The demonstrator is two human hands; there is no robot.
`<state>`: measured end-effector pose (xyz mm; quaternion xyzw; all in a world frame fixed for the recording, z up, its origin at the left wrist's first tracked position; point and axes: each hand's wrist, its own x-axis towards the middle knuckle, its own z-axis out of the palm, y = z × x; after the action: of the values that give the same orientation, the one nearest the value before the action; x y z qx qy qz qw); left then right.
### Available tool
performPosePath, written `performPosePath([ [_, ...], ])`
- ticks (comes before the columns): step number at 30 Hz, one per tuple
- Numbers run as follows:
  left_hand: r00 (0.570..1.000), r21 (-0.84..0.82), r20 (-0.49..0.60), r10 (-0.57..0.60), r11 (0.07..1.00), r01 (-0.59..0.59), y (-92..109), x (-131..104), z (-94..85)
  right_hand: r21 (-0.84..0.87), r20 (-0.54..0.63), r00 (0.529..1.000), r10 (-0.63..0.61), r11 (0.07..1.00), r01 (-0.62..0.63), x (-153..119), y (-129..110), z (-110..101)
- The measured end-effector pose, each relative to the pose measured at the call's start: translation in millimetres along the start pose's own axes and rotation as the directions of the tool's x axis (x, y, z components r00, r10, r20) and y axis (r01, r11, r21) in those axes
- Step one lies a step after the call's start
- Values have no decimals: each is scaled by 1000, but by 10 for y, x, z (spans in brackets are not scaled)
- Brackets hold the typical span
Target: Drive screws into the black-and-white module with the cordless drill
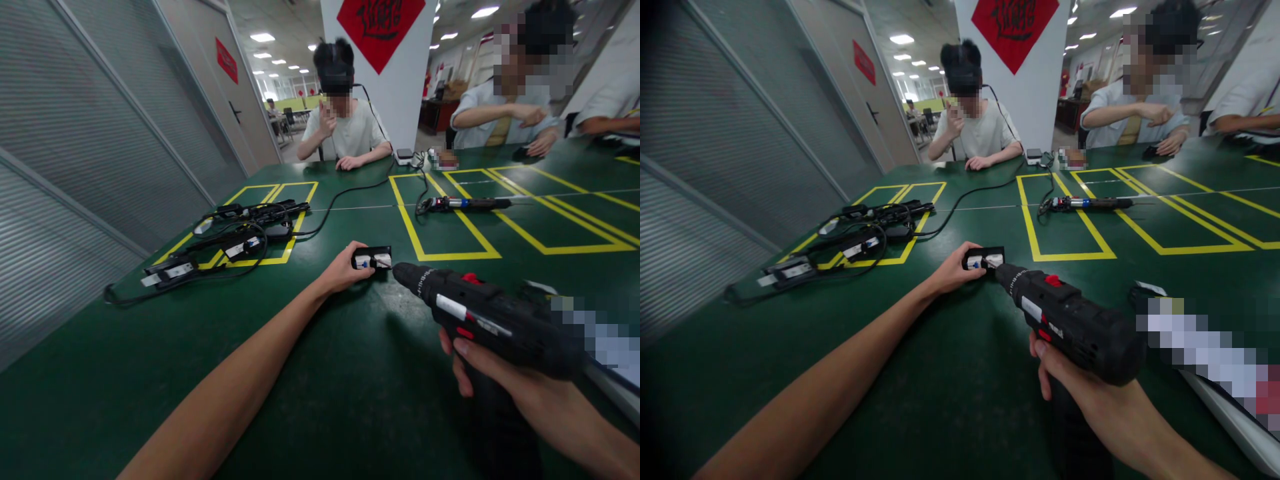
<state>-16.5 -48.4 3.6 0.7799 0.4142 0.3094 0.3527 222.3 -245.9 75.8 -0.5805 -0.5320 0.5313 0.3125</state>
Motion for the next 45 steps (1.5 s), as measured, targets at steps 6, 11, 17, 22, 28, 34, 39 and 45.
performPosePath([
  [6,1000,-46,24,-9,999,10,-9,3,1,7,18,999,-40,999,40,13,7,-12],
  [11,1000,-33,17,3,999,-3,-29,7,-3,26,-1,1000,-4,1000,4,3,-6,-2],
  [17,1000,-34,20,7,999,-7,-48,14,5,-1,2,1000,1,1000,-1,-14,3,4],
  [22,1000,-44,26,10,999,-9,-33,10,4,5,-12,1000,15,1000,-15,-9,19,-5],
  [28,1000,-40,22,-7,999,8,-26,15,5,-7,-6,1000,-3,1000,3,-15,-6,13],
  [34,999,-59,37,-9,998,11,-16,7,-9,11,-18,999,-32,999,32,-14,-9,19],
  [39,999,-71,42,-26,997,29,-16,4,-6,19,-9,999,-50,999,50,-2,-7,4],
  [45,1000,-76,17,-2,997,3,-54,20,18,35,-14,999,-51,998,51,-5,5,5],
])
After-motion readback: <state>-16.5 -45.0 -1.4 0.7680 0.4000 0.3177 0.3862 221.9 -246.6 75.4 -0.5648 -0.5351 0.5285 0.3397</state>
